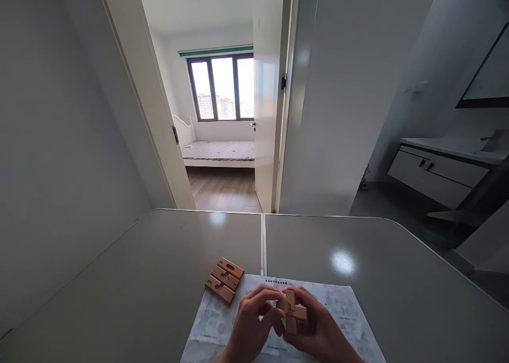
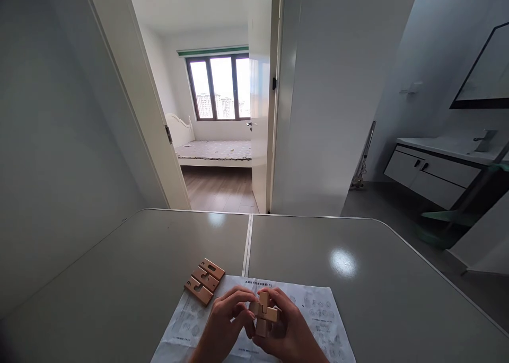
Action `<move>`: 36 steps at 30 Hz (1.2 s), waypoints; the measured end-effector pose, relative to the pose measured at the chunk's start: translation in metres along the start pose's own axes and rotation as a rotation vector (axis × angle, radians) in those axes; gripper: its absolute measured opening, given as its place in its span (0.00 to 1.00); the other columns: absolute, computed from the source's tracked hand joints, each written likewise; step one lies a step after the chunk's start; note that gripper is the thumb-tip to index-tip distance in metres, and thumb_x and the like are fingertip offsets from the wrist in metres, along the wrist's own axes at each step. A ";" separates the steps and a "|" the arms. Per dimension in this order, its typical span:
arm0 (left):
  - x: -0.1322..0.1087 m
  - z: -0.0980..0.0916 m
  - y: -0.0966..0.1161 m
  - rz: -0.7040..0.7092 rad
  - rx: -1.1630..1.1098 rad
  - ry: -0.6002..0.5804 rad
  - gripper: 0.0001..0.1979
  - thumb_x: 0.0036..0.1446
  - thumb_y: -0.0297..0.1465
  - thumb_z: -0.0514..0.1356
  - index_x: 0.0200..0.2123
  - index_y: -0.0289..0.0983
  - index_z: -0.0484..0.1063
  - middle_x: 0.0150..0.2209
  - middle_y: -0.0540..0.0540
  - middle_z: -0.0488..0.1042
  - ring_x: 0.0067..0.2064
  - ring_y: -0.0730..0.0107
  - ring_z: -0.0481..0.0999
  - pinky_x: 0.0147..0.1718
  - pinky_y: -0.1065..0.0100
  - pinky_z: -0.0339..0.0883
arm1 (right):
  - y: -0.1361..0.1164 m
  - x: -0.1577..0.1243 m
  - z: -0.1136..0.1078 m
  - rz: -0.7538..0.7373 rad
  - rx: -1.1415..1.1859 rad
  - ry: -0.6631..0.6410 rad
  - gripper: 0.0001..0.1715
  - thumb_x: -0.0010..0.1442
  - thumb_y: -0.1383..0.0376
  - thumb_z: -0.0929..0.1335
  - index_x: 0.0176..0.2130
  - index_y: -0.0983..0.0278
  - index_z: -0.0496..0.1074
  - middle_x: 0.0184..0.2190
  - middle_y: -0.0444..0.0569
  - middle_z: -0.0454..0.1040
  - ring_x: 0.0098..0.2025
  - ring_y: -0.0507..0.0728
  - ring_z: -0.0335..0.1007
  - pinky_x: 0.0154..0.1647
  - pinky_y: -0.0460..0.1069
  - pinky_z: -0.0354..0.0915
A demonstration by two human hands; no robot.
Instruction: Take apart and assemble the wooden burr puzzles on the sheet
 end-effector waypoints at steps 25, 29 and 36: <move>-0.005 0.012 0.015 -0.096 -0.346 -0.252 0.23 0.63 0.50 0.63 0.53 0.41 0.71 0.48 0.41 0.78 0.45 0.59 0.81 0.46 0.62 0.73 | 0.010 -0.004 -0.006 -0.273 -0.324 0.140 0.33 0.51 0.64 0.77 0.56 0.53 0.75 0.52 0.53 0.71 0.49 0.65 0.75 0.45 0.53 0.75; -0.004 0.012 0.007 -0.145 -0.346 -0.295 0.23 0.62 0.50 0.64 0.54 0.42 0.75 0.47 0.41 0.80 0.51 0.52 0.80 0.51 0.56 0.72 | 0.008 -0.005 -0.004 -0.279 -0.333 0.174 0.30 0.52 0.63 0.76 0.55 0.53 0.76 0.52 0.54 0.69 0.50 0.65 0.74 0.46 0.53 0.74; -0.001 0.007 -0.004 -0.107 -0.388 -0.287 0.21 0.61 0.47 0.65 0.51 0.40 0.78 0.57 0.40 0.76 0.58 0.49 0.75 0.55 0.58 0.69 | 0.007 -0.005 0.000 -0.256 -0.384 0.169 0.27 0.54 0.61 0.75 0.54 0.55 0.76 0.51 0.55 0.69 0.51 0.66 0.73 0.46 0.53 0.75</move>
Point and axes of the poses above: each hand's wrist, its own x-axis towards the middle knuckle, its own z-axis out of the palm, y = z × x, the point moved 5 cm from there along x, towards the middle knuckle
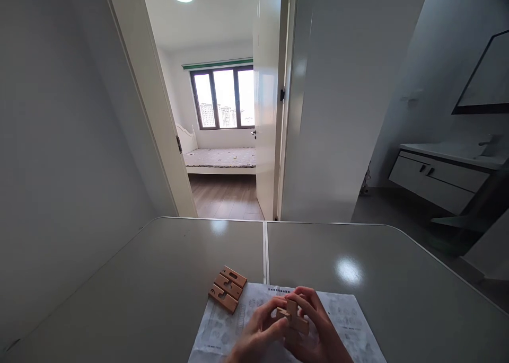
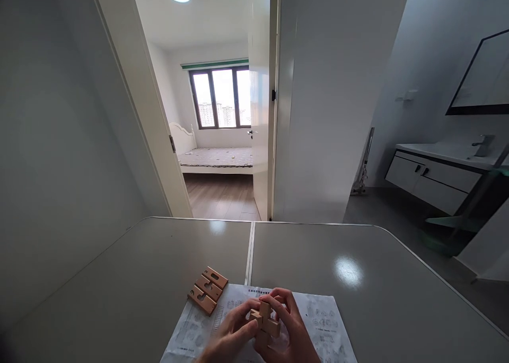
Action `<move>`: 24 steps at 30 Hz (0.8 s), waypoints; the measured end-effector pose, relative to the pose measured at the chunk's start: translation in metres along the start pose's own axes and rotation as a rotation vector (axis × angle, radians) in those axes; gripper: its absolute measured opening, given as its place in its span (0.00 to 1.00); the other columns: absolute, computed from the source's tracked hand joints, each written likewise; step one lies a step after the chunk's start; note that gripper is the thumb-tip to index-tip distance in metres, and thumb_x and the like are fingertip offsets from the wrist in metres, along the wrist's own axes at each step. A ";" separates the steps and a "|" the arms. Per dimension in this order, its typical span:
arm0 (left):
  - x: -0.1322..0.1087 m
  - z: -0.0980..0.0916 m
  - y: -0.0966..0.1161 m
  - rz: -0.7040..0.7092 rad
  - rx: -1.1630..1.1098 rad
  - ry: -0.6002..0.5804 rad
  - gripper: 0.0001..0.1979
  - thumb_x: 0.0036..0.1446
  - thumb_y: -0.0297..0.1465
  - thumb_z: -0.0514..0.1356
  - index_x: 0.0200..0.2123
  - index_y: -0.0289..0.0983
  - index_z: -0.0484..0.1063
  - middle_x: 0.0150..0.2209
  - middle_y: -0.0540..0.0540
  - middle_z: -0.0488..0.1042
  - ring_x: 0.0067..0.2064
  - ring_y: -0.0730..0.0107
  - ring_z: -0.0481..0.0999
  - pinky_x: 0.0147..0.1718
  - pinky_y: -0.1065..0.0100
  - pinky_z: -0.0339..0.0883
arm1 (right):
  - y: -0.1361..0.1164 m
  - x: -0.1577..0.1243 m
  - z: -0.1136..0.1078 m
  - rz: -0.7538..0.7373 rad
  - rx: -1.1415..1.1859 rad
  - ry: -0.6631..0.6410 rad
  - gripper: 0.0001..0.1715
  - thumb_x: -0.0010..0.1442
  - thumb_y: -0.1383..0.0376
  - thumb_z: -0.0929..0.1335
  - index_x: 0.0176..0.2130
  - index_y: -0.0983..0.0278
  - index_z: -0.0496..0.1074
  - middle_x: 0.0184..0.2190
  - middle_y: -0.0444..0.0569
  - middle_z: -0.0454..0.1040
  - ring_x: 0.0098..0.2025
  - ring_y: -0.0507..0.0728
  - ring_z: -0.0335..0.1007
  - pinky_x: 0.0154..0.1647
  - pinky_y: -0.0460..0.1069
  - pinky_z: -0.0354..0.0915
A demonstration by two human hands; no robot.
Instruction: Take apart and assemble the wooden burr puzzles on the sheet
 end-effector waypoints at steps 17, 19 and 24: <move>-0.002 0.008 0.012 -0.050 0.027 0.005 0.28 0.57 0.49 0.68 0.55 0.40 0.75 0.53 0.40 0.77 0.54 0.50 0.78 0.54 0.56 0.70 | -0.006 -0.003 -0.007 0.012 0.064 0.001 0.25 0.60 0.55 0.75 0.56 0.53 0.74 0.54 0.54 0.69 0.53 0.65 0.73 0.50 0.54 0.74; -0.002 0.009 0.012 -0.042 0.027 0.001 0.31 0.58 0.51 0.67 0.59 0.41 0.73 0.55 0.39 0.77 0.56 0.49 0.77 0.56 0.54 0.69 | -0.007 -0.003 -0.008 0.013 0.051 -0.005 0.25 0.60 0.55 0.74 0.56 0.52 0.74 0.54 0.54 0.69 0.53 0.65 0.73 0.50 0.54 0.75; 0.001 0.010 0.013 -0.032 0.008 -0.038 0.33 0.57 0.51 0.67 0.60 0.40 0.74 0.58 0.37 0.76 0.58 0.45 0.75 0.59 0.50 0.67 | -0.011 -0.001 -0.011 -0.035 0.020 -0.068 0.27 0.61 0.59 0.75 0.58 0.51 0.72 0.55 0.54 0.68 0.54 0.65 0.74 0.51 0.55 0.76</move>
Point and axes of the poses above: each hand's wrist, its own x-axis towards the middle knuckle, its own z-axis out of the palm, y = z × x, the point moved 5 cm from there along x, towards the middle knuckle
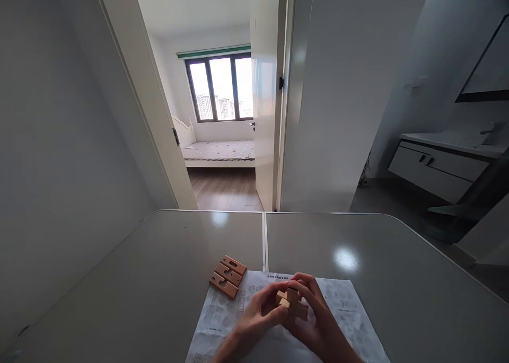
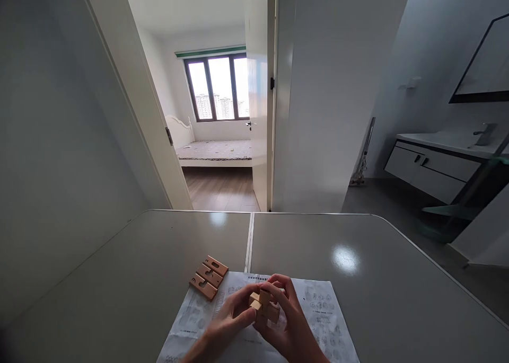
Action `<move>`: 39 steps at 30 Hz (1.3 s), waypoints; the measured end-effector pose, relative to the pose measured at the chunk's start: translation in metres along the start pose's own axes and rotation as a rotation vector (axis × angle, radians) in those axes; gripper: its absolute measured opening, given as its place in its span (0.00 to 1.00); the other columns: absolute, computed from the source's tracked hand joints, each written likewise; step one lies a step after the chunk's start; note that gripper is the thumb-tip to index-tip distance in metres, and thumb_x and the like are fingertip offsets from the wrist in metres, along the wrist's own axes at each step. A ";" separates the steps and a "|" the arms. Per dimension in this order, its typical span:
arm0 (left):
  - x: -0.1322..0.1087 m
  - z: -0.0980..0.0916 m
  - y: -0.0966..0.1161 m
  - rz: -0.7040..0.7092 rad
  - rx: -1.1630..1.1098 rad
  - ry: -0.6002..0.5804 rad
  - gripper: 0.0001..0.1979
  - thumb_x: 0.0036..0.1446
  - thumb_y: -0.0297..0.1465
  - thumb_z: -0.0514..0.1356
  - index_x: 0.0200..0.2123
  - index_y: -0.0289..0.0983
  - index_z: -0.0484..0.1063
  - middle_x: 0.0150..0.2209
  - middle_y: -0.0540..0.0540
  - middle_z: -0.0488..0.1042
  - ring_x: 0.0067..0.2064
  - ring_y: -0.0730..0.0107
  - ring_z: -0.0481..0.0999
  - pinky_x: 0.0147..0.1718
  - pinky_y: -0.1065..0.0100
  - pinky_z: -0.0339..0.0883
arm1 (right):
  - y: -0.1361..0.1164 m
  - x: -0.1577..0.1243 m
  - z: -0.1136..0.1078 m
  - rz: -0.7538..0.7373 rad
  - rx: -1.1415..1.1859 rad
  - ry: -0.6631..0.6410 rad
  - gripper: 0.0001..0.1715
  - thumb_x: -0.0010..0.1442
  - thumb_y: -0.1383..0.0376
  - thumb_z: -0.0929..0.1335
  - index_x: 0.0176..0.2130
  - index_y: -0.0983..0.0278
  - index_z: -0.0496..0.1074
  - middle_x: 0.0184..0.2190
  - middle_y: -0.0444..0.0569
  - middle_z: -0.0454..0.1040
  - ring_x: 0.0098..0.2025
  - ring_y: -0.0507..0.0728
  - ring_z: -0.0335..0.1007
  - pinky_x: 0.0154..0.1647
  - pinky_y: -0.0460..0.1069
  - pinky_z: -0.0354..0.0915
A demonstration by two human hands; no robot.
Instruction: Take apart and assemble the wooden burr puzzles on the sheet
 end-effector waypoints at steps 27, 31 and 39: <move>0.008 -0.030 -0.037 -0.029 -0.247 0.376 0.31 0.60 0.55 0.63 0.50 0.33 0.77 0.45 0.36 0.82 0.45 0.56 0.82 0.51 0.56 0.73 | 0.011 0.005 -0.010 0.163 -0.214 0.061 0.27 0.60 0.62 0.73 0.57 0.55 0.69 0.53 0.52 0.67 0.50 0.63 0.72 0.52 0.58 0.73; 0.005 -0.029 -0.026 -0.006 -0.172 0.379 0.31 0.56 0.47 0.70 0.57 0.35 0.74 0.53 0.33 0.80 0.49 0.54 0.81 0.54 0.56 0.71 | 0.019 0.003 -0.006 0.189 -0.281 0.008 0.29 0.56 0.58 0.77 0.56 0.54 0.71 0.56 0.53 0.66 0.59 0.69 0.67 0.60 0.63 0.69; 0.003 -0.022 -0.013 -0.016 -0.106 0.277 0.36 0.49 0.39 0.76 0.60 0.41 0.71 0.64 0.34 0.71 0.62 0.43 0.73 0.61 0.48 0.67 | 0.029 -0.004 0.000 0.182 -0.367 -0.088 0.33 0.54 0.55 0.78 0.58 0.52 0.73 0.64 0.56 0.65 0.65 0.74 0.61 0.65 0.69 0.62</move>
Point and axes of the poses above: each hand's wrist, its own x-axis towards the middle knuckle, its own z-axis out of the palm, y = z × x, the point moved 5 cm from there along x, towards the middle knuckle
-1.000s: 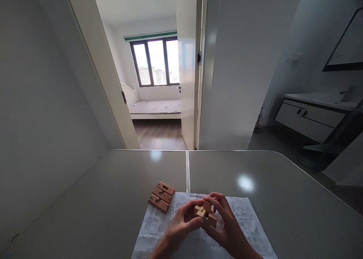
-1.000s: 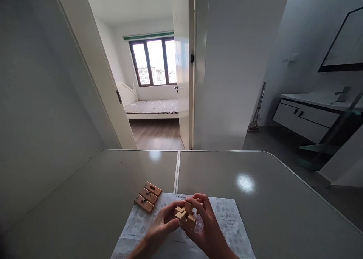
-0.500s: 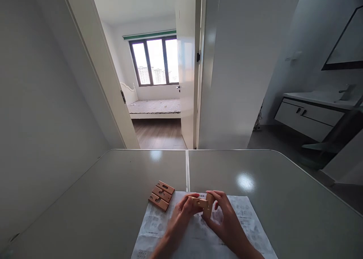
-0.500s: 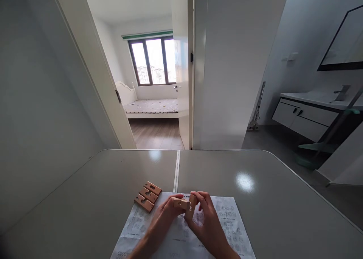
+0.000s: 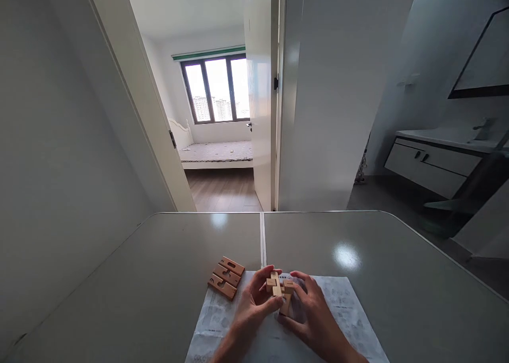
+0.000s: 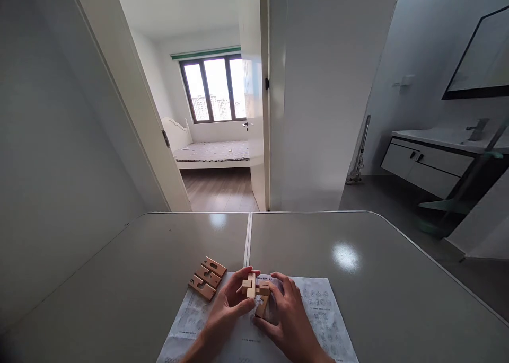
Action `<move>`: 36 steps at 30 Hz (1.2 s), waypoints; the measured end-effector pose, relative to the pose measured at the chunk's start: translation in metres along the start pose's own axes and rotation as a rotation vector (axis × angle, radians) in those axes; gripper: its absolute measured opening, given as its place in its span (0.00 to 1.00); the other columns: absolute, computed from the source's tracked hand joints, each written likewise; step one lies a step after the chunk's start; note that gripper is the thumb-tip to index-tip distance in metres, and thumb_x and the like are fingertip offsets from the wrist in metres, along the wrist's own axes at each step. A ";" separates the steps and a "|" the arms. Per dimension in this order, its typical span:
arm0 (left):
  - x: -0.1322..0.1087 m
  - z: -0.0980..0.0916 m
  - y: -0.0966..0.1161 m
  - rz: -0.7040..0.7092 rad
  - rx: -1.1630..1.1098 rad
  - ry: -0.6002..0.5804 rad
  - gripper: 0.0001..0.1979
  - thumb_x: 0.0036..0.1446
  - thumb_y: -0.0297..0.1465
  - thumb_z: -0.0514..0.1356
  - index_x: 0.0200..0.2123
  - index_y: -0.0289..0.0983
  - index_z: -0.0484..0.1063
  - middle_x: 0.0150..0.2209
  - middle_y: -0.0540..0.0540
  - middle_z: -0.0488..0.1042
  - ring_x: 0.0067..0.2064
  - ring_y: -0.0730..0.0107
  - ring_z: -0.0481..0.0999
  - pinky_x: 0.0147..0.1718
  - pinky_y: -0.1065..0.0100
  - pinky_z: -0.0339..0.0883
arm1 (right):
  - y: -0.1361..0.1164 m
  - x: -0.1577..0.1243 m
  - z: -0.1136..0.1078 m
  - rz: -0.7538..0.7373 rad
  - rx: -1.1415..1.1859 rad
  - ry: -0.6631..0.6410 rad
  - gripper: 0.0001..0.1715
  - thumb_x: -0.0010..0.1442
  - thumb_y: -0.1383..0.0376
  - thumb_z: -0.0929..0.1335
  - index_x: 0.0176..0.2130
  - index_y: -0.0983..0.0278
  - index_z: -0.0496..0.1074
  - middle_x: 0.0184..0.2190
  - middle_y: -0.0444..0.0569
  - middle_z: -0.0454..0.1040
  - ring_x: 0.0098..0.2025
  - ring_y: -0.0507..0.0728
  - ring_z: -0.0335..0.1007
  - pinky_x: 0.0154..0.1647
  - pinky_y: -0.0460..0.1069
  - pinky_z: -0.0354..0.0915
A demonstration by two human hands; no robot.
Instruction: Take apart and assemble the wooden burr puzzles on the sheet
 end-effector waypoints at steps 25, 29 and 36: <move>-0.011 0.021 0.006 0.143 0.621 -0.048 0.31 0.50 0.37 0.73 0.58 0.40 0.74 0.51 0.41 0.80 0.48 0.55 0.80 0.49 0.62 0.75 | -0.020 0.003 -0.013 0.018 0.550 -0.070 0.17 0.72 0.51 0.64 0.49 0.60 0.72 0.35 0.47 0.77 0.37 0.60 0.75 0.42 0.51 0.70; -0.013 0.024 0.016 0.139 0.711 -0.013 0.28 0.50 0.35 0.72 0.56 0.41 0.76 0.51 0.42 0.81 0.48 0.55 0.79 0.50 0.62 0.73 | -0.023 0.003 -0.013 0.035 0.588 -0.097 0.17 0.72 0.51 0.64 0.49 0.60 0.72 0.36 0.47 0.77 0.39 0.59 0.76 0.44 0.51 0.70; -0.016 0.015 0.010 0.167 0.745 0.045 0.30 0.52 0.40 0.71 0.58 0.40 0.75 0.56 0.40 0.79 0.56 0.50 0.77 0.58 0.57 0.70 | -0.021 0.004 -0.011 0.105 0.592 -0.085 0.19 0.71 0.49 0.65 0.44 0.61 0.72 0.33 0.46 0.75 0.33 0.57 0.72 0.33 0.49 0.66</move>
Point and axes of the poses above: each hand's wrist, its own x-axis towards the middle knuckle, its own z-axis out of the palm, y = z × x, the point moved 5 cm from there along x, towards the middle knuckle
